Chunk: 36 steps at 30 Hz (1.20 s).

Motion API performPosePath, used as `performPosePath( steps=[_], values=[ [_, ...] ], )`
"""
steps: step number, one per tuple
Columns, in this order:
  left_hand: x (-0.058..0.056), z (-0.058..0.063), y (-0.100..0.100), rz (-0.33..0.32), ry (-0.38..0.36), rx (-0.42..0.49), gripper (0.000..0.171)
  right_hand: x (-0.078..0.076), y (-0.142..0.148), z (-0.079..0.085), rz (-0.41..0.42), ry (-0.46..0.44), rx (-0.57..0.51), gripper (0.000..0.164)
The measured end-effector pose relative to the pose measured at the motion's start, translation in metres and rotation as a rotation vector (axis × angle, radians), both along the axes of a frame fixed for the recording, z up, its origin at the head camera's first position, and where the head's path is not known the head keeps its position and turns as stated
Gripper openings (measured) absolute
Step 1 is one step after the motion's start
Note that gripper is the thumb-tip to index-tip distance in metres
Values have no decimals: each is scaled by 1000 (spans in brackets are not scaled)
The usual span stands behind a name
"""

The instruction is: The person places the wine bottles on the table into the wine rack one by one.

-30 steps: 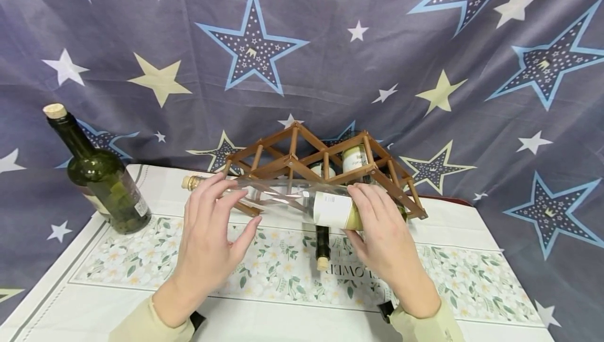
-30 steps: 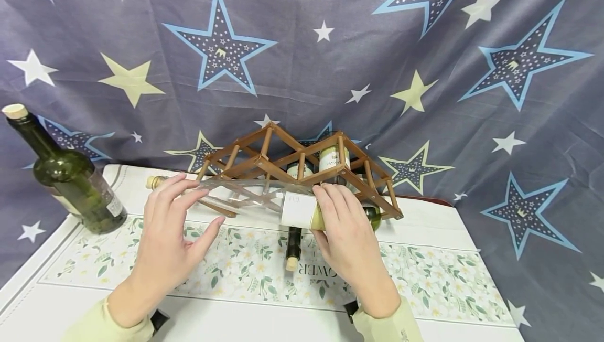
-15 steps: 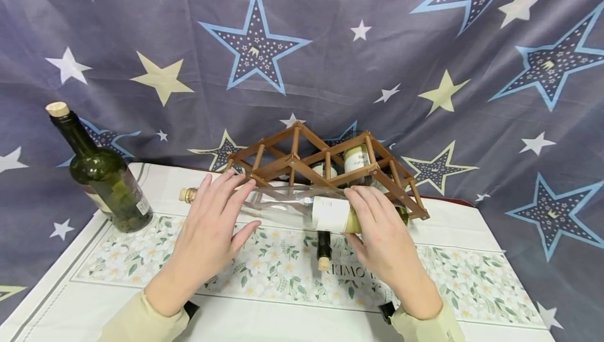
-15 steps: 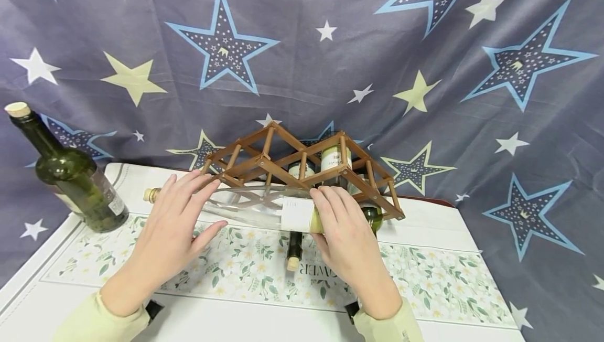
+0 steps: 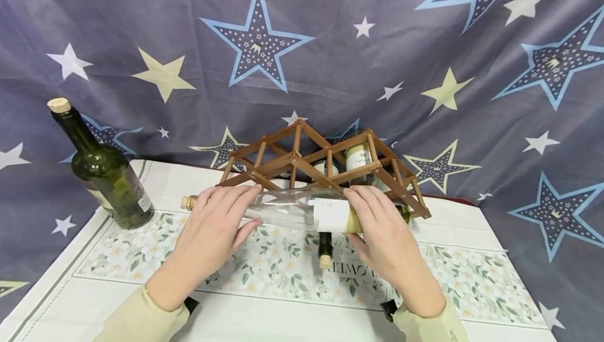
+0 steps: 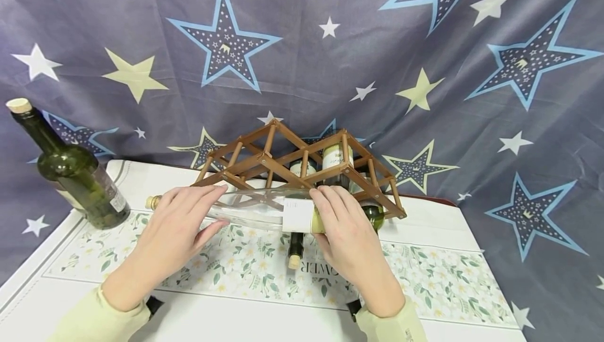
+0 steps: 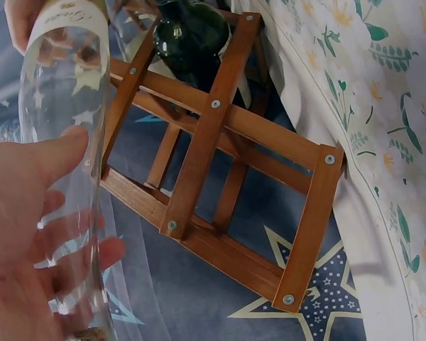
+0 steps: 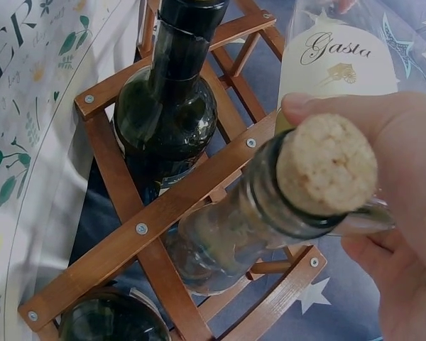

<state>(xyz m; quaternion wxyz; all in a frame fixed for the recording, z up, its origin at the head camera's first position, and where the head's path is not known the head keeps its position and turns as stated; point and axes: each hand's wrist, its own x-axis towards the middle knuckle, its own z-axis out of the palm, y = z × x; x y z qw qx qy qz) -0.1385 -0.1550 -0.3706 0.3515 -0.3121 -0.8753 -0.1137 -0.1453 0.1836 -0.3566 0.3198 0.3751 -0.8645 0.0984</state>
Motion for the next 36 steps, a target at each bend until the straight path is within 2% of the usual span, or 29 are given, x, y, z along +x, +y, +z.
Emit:
performPosePath(
  steps=[6, 12, 19, 36],
  values=[
    [0, -1, -2, 6, -31, -43, 60, -1, 1, 1, 8, -13, 10, 96],
    [-1, 1, -2, -18, -41, -66, 60, -1, 4, 2, 14, -41, 12, 99],
    [-2, 1, -5, -36, -46, -78, 59, -2, 5, 2, 28, -52, -8, 94],
    [-2, 4, -9, -39, -63, -50, 60, -2, 8, 7, 36, -23, -60, 94]
  ],
)
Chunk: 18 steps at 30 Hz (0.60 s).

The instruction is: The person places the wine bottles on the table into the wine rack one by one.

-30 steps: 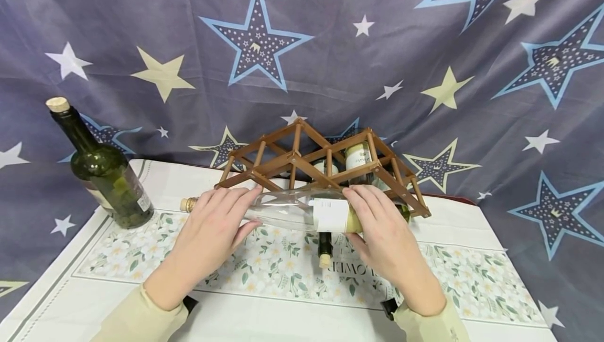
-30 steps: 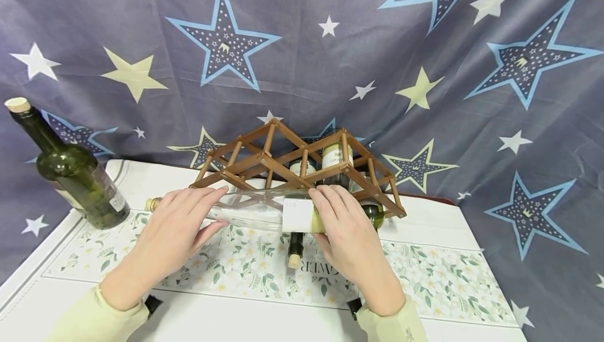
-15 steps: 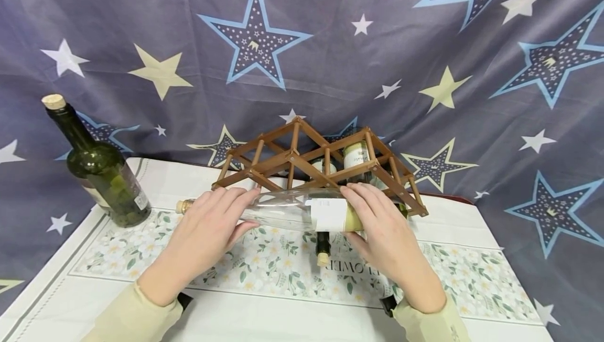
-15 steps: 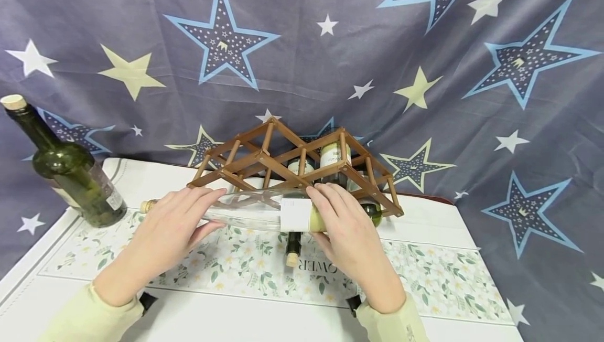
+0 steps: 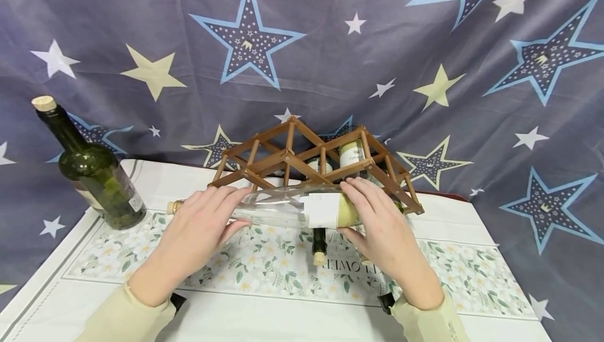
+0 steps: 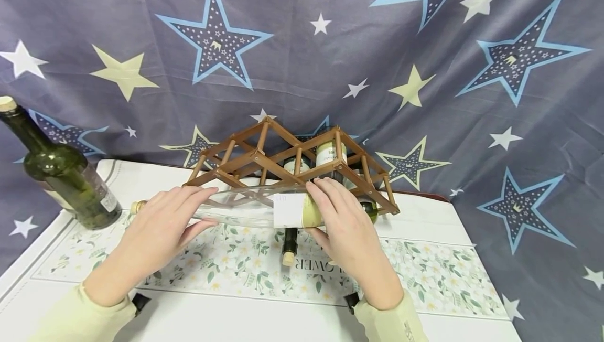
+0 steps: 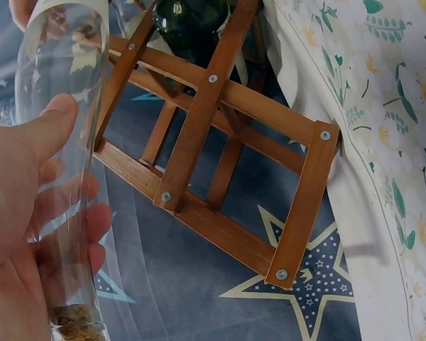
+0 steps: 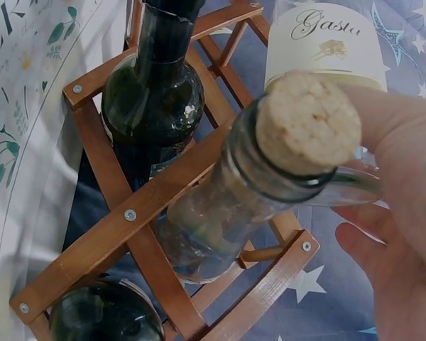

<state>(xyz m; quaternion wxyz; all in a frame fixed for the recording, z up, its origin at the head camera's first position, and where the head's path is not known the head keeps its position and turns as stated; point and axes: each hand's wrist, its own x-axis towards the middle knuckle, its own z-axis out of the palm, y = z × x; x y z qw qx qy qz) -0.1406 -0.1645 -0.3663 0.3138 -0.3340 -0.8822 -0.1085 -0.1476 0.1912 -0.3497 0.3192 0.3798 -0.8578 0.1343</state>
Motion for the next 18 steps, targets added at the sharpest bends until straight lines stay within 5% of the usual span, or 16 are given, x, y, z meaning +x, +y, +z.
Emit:
performPosePath(
  steps=[18],
  values=[
    [13, -11, -18, 64, -72, 59, 60, 3, 11, 4, -15, -27, -37, 100]
  ],
)
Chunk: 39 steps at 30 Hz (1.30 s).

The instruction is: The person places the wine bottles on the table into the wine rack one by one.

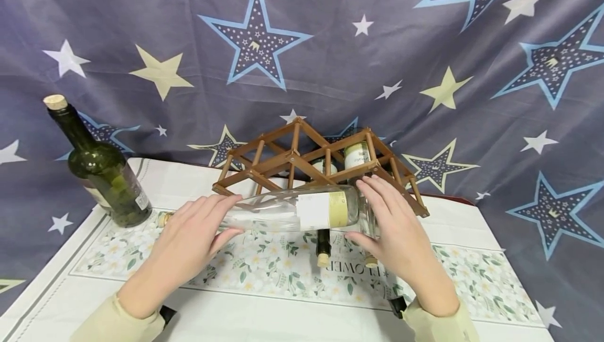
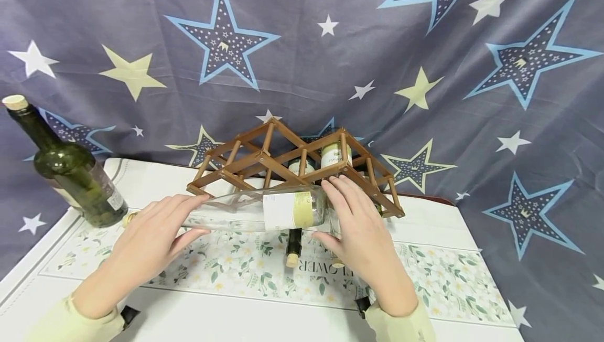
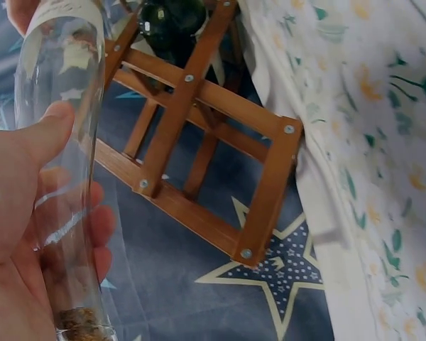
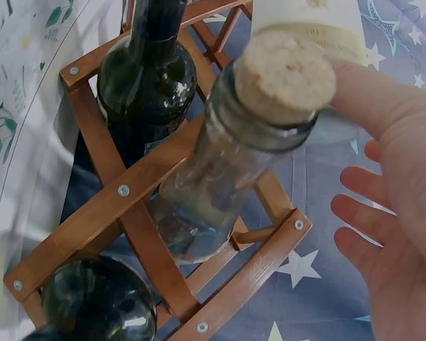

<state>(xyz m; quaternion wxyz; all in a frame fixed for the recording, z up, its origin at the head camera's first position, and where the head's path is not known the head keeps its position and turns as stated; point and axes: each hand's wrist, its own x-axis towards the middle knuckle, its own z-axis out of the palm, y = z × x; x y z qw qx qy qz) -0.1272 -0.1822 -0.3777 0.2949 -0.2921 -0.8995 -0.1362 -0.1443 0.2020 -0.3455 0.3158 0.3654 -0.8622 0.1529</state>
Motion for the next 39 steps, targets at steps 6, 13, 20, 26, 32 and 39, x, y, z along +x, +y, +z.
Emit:
performPosePath(
  steps=[6, 13, 20, 26, 32, 39],
  values=[
    [6, -6, -8, 34, -18, 8, 59, 1, 11, -1, -35, -13, -1, 103],
    [11, -15, -16, 67, -52, 30, 59, 3, 23, -4, -46, -16, -17, 104],
    [16, -22, -21, 116, -84, 39, 61, 6, 37, -5, -60, -17, -29, 104],
    [19, -27, -23, 156, -87, 40, 59, 10, 51, -7, -128, -55, 8, 103],
    [23, -31, -26, 169, -106, 77, 59, 12, 67, -12, -173, -73, 7, 101],
    [29, -34, -27, 197, -137, 105, 58, 14, 85, -21, -245, -98, -14, 98]
  ],
)
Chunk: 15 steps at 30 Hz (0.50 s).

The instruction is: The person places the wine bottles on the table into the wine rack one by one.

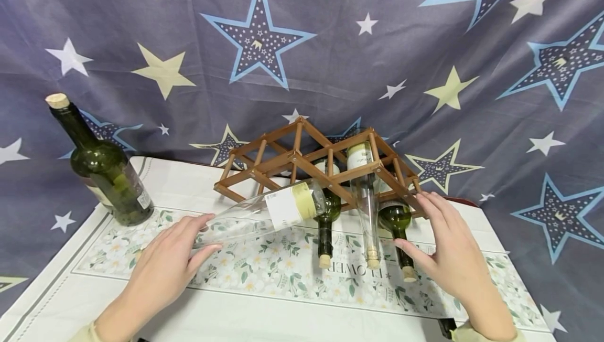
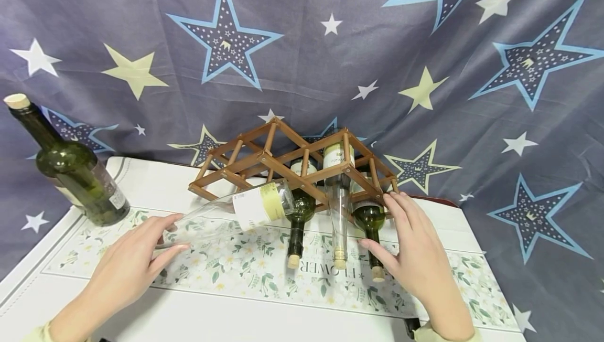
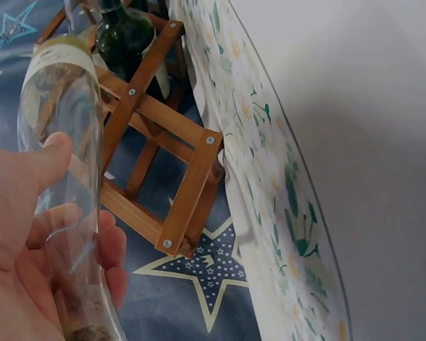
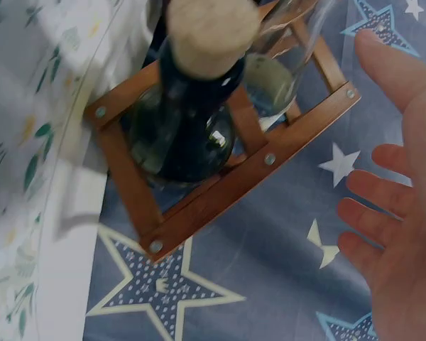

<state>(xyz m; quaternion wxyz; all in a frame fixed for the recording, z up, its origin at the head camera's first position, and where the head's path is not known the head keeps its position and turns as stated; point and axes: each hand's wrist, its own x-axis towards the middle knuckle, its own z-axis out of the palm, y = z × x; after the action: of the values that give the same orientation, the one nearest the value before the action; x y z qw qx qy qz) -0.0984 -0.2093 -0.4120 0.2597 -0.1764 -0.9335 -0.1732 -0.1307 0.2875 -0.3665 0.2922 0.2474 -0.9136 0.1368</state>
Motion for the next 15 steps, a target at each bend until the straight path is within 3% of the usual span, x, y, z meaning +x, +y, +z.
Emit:
performPosePath(
  steps=[15],
  values=[
    [7, -8, 0, 90, -80, 40, 56, 6, 30, -13, -60, -51, -17, 99]
  ],
)
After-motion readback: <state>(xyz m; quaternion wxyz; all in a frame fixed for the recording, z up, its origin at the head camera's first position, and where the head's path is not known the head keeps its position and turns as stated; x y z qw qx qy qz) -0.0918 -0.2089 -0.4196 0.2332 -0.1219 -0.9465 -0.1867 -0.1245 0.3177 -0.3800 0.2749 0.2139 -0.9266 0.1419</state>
